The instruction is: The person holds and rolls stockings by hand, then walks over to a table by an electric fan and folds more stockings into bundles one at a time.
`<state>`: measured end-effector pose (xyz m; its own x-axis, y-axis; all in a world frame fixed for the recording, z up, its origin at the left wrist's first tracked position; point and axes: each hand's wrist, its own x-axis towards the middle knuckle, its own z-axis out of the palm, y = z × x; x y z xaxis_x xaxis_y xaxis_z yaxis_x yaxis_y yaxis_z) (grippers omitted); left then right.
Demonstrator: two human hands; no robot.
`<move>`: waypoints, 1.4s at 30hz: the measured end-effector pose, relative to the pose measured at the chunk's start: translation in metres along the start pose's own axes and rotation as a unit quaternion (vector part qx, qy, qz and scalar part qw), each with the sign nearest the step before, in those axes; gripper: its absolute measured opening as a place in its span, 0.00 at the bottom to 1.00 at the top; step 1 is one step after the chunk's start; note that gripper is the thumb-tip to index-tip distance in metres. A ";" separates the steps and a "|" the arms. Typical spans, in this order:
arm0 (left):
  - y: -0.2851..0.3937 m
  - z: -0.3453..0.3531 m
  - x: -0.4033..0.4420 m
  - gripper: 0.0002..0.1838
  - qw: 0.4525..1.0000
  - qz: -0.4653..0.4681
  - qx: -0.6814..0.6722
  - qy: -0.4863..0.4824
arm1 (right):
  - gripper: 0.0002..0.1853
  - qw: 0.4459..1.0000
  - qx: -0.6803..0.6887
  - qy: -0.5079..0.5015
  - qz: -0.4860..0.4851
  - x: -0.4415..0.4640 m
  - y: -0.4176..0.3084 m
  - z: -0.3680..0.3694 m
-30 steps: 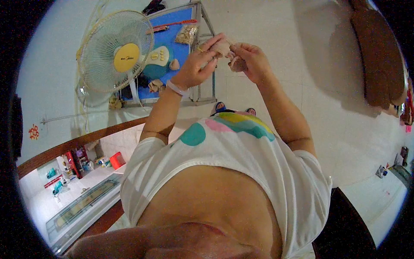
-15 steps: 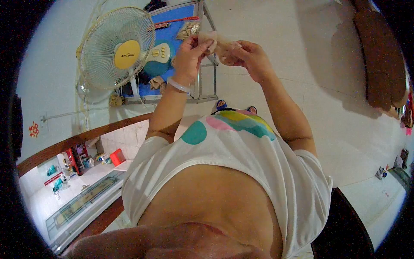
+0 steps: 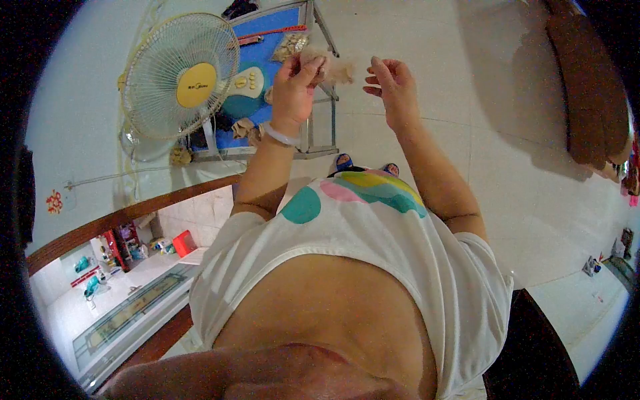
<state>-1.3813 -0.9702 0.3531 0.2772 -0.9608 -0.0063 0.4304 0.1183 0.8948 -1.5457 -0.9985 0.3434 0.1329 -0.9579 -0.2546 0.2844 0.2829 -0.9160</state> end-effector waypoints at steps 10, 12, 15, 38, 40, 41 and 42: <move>-0.006 0.008 -0.011 0.11 0.994 0.064 0.093 0.006 | 0.12 0.995 0.002 -0.096 -0.007 -0.011 0.027 0.017; -0.006 0.007 -0.011 0.11 0.989 0.082 0.119 0.019 | 0.11 0.995 0.090 -0.050 0.012 -0.007 0.028 0.014; 0.002 0.006 -0.014 0.11 0.998 0.033 0.033 0.030 | 0.13 0.949 0.303 -0.063 0.058 -0.001 0.017 0.009; 0.012 -0.012 -0.016 0.08 0.970 -0.066 -0.233 -0.002 | 0.04 0.993 0.042 -0.105 -0.024 0.006 0.027 -0.016; 0.016 -0.011 -0.014 0.07 0.971 -0.053 -0.234 0.000 | 0.05 0.995 0.065 -0.073 -0.020 0.009 0.025 -0.017; 0.019 -0.010 -0.015 0.06 0.972 -0.056 -0.229 0.002 | 0.06 0.995 0.070 -0.069 -0.018 0.005 0.024 -0.017; 0.020 -0.009 -0.016 0.05 0.973 -0.061 -0.223 0.003 | 0.07 0.995 0.076 -0.063 -0.016 0.002 0.024 -0.018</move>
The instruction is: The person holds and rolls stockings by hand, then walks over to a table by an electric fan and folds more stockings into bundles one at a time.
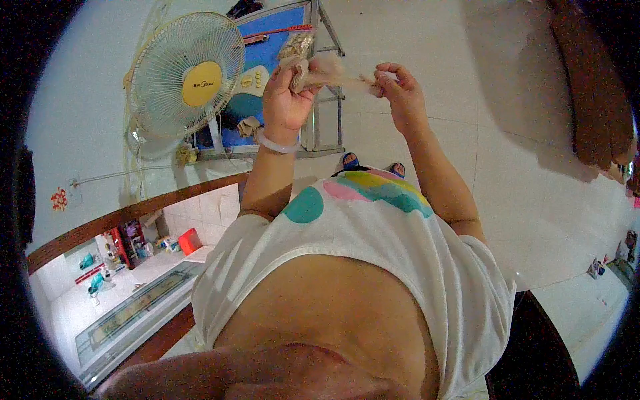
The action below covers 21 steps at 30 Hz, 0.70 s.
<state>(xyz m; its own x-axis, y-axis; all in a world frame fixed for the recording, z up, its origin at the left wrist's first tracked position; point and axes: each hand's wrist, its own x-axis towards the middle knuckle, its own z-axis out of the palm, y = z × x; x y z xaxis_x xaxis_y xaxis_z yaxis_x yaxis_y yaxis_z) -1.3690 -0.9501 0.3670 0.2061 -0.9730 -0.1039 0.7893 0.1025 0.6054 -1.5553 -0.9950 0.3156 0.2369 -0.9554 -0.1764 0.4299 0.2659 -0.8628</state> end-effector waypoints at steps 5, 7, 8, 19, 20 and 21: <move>-0.001 -0.001 0.003 0.05 1.000 -0.006 0.015 0.014 | 0.14 0.992 0.109 -0.021 0.066 0.004 0.004 -0.011; -0.002 -0.001 0.003 0.05 1.000 -0.017 0.006 0.011 | 0.15 0.988 0.109 -0.073 0.085 0.000 -0.004 -0.004; -0.003 0.000 0.002 0.05 1.000 -0.026 -0.005 0.009 | 0.15 0.985 0.099 -0.110 0.086 -0.004 -0.008 0.001; -0.009 -0.003 0.002 0.10 0.994 -0.004 0.111 -0.012 | 0.04 0.993 0.039 -0.073 -0.080 0.003 -0.020 0.007; -0.011 -0.002 0.001 0.10 0.992 -0.008 0.123 -0.015 | 0.04 0.990 0.050 -0.089 -0.098 0.002 -0.022 0.011; -0.013 -0.001 0.000 0.10 0.991 -0.012 0.135 -0.018 | 0.03 0.986 0.059 -0.106 -0.117 0.002 -0.023 0.013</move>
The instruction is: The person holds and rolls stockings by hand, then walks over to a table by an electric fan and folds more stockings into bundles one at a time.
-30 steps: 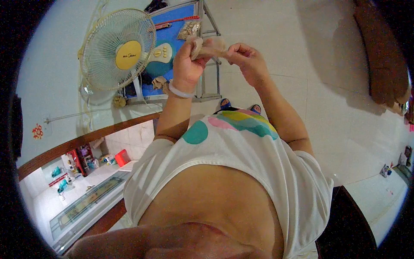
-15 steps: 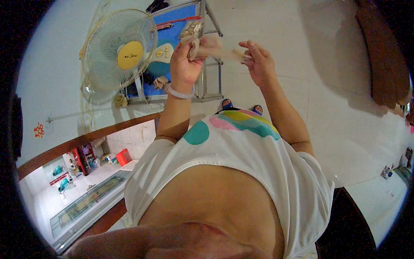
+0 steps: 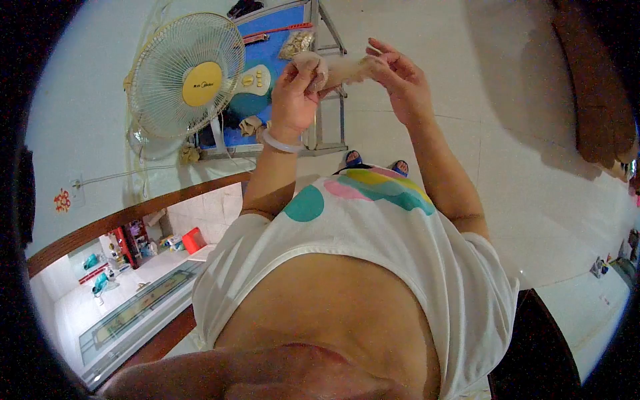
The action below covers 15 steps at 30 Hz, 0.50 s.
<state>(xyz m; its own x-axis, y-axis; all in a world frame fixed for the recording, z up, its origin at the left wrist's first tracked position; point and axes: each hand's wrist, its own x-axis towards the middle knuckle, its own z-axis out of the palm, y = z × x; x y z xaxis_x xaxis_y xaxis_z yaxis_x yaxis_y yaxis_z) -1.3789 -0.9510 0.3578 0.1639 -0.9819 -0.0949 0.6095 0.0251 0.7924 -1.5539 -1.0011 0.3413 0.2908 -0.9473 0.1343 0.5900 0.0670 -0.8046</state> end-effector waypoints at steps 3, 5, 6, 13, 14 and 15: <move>-0.005 0.001 -0.001 0.09 0.993 -0.076 -0.064 -0.061 | 0.05 0.991 0.033 -0.027 0.130 0.001 0.003 0.000; -0.005 0.006 -0.002 0.09 0.996 -0.070 -0.039 -0.034 | 0.06 0.983 0.007 -0.022 0.183 0.001 0.012 -0.013; -0.005 0.008 -0.003 0.09 0.997 -0.067 -0.027 -0.019 | 0.07 0.977 -0.005 -0.020 0.210 0.001 0.013 -0.013; -0.025 -0.007 0.010 0.14 0.814 0.228 0.528 0.081 | 0.06 0.987 0.008 0.073 0.139 0.001 0.021 -0.005; -0.028 -0.005 0.011 0.14 0.775 0.278 0.562 0.079 | 0.05 0.988 -0.023 0.087 0.127 -0.001 0.025 0.001; -0.030 -0.002 0.011 0.14 0.732 0.327 0.592 0.077 | 0.05 0.987 -0.054 0.101 0.114 -0.002 0.027 0.007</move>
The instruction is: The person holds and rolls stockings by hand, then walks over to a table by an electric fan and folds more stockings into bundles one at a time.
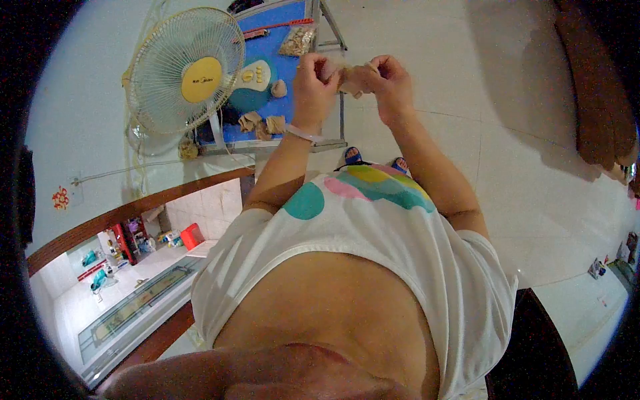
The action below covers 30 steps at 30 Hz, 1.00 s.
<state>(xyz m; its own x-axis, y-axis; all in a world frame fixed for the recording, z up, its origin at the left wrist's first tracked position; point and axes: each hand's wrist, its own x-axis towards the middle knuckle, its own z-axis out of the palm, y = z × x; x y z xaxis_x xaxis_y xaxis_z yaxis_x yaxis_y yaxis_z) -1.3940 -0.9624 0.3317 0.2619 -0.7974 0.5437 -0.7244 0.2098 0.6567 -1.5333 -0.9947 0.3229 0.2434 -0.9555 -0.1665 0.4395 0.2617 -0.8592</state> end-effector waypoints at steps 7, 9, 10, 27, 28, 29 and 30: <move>0.005 0.007 -0.007 0.14 0.935 -0.169 -0.297 -0.099 | 0.07 0.998 0.066 -0.013 -0.014 -0.008 -0.002 0.013; 0.013 0.002 -0.007 0.13 0.907 -0.196 -0.358 -0.102 | 0.09 0.991 0.131 -0.016 0.014 -0.014 -0.015 0.016; 0.013 0.003 -0.008 0.13 0.910 -0.189 -0.353 -0.103 | 0.09 0.991 0.130 -0.017 0.011 -0.014 -0.013 0.014; 0.014 0.017 -0.016 0.09 0.760 -0.341 -0.548 -0.066 | 0.06 0.991 0.135 0.001 0.014 0.000 0.004 0.005; 0.014 0.015 -0.015 0.09 0.747 -0.353 -0.558 -0.077 | 0.06 0.987 0.159 -0.009 0.019 0.000 0.007 0.001; 0.013 0.013 -0.014 0.09 0.734 -0.363 -0.567 -0.089 | 0.05 0.983 0.183 -0.018 0.023 0.002 0.010 -0.006; 0.012 0.011 -0.012 0.09 0.721 -0.372 -0.576 -0.099 | 0.04 0.978 0.207 -0.029 0.027 0.003 0.011 -0.010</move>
<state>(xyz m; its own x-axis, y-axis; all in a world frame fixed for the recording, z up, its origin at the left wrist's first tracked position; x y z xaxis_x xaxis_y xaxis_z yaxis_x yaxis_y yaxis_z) -1.4129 -0.9566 0.3280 0.1253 -0.9729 -0.1943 0.6098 -0.0790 0.7886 -1.5362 -0.9965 0.3079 0.3194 -0.9325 -0.1684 0.7338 0.3559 -0.5787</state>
